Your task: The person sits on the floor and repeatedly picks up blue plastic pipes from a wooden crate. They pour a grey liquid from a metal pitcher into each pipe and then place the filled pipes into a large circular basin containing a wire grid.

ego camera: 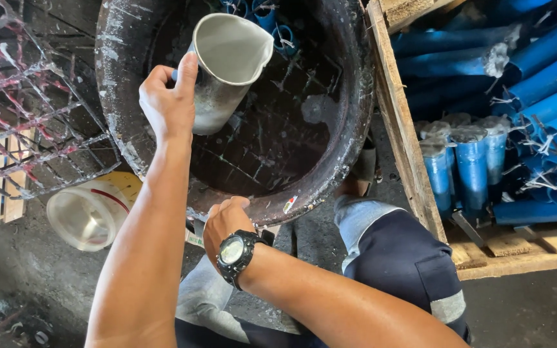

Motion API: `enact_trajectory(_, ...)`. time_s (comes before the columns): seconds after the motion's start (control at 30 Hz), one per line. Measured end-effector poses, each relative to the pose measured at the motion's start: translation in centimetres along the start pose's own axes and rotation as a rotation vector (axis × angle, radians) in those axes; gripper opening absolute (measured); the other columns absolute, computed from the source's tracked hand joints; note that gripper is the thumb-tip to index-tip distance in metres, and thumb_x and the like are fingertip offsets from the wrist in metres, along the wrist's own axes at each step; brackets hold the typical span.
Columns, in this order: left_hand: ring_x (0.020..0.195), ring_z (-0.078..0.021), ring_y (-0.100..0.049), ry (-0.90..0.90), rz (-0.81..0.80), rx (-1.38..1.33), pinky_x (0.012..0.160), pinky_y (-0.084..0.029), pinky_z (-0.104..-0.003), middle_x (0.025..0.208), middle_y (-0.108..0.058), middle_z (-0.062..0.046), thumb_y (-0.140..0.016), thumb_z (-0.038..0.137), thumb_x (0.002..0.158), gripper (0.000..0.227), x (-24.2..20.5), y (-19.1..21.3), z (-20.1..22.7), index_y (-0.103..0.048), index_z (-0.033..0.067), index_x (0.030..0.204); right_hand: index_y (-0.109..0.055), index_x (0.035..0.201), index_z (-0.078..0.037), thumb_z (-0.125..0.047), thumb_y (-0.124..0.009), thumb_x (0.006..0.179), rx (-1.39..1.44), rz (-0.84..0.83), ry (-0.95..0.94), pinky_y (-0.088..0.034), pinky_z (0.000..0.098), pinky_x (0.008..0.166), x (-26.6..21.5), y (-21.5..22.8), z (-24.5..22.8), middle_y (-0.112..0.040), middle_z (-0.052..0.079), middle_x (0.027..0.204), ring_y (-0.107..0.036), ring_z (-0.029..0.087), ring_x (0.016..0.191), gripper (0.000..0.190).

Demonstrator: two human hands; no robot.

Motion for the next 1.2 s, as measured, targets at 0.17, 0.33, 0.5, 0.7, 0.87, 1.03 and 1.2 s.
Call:
enact_trajectory(0.17,0.048,-0.0071,-0.032,-0.023,-0.007,0.060,0.048,-0.033,-0.026,0.050,-0.037,0.007,-0.064,0.048,0.077,0.048,0.24,-0.26,0.03,-0.038,0.0146,0.055,-0.051,0.114,-0.004,-0.029,-0.032,0.087,0.000,-0.008,0.006,-0.039,0.0486,0.077,-0.25,0.20,0.03,-0.053,0.018,0.101,-0.054,0.033,0.086,0.041)
enact_trajectory(0.33,0.049,-0.0068,-0.034,-0.053,0.011,0.069,0.049,-0.034,-0.025,0.051,-0.038,0.007,-0.065,0.049,0.078,0.050,0.43,-0.25,-0.07,-0.037,0.0151,0.053,-0.051,0.114,-0.003,-0.026,-0.030,0.088,-0.006,0.017,0.003,-0.040,0.0492,0.076,-0.30,0.40,0.00,-0.053,0.020,0.100,-0.054,0.036,0.087,0.040)
enact_trajectory(0.5,0.049,-0.0063,-0.032,-0.038,0.004,0.064,0.049,-0.033,-0.025,0.051,-0.037,0.008,-0.065,0.049,0.077,0.050,0.33,-0.24,0.10,-0.036,0.0155,0.053,-0.050,0.114,-0.002,-0.028,-0.030,0.088,0.004,0.008,0.011,-0.040,0.0496,0.076,-0.29,0.42,-0.04,-0.053,0.020,0.102,-0.054,0.036,0.088,0.042)
enact_trajectory(0.7,0.049,-0.0067,-0.033,-0.038,0.007,0.055,0.048,-0.034,-0.025,0.051,-0.037,0.007,-0.065,0.048,0.077,0.050,0.42,-0.25,0.24,-0.037,0.0152,0.053,-0.051,0.113,-0.003,-0.028,-0.030,0.087,0.002,0.018,0.025,-0.040,0.0492,0.075,-0.13,0.28,-0.25,-0.053,0.020,0.100,-0.054,0.036,0.086,0.041)
enact_trajectory(0.87,0.049,-0.0065,-0.033,-0.033,0.001,0.030,0.048,-0.034,-0.025,0.052,-0.038,0.007,-0.066,0.046,0.078,0.049,0.46,-0.29,0.35,-0.037,0.0151,0.054,-0.048,0.116,-0.002,-0.027,-0.029,0.087,-0.016,0.008,0.039,-0.041,0.0487,0.074,-0.33,0.41,-0.30,-0.053,0.020,0.102,-0.054,0.037,0.088,0.043)
enact_trajectory(1.03,0.049,-0.0061,-0.032,-0.030,0.008,0.044,0.049,-0.034,-0.024,0.051,-0.036,0.008,-0.066,0.048,0.077,0.050,0.52,-0.27,0.31,-0.036,0.0157,0.053,-0.050,0.114,-0.003,-0.026,-0.030,0.087,-0.014,0.016,0.036,-0.041,0.0485,0.074,-0.53,0.69,-0.20,-0.053,0.019,0.101,-0.055,0.036,0.086,0.041)
enact_trajectory(1.2,0.049,-0.0065,-0.033,-0.050,0.011,0.055,0.050,-0.035,-0.025,0.051,-0.037,0.007,-0.066,0.048,0.078,0.050,0.57,-0.32,0.37,-0.036,0.0153,0.053,-0.048,0.116,-0.003,-0.030,-0.031,0.087,0.002,0.008,0.035,-0.040,0.0487,0.075,-0.31,0.50,-0.21,-0.052,0.020,0.105,-0.054,0.036,0.089,0.043)
Point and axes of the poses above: each hand's wrist, its own x-axis towards the middle knuckle, its own y-axis out of the back of the hand, z = x × y, the point moved 9 cm from there along x, towards the middle knuckle
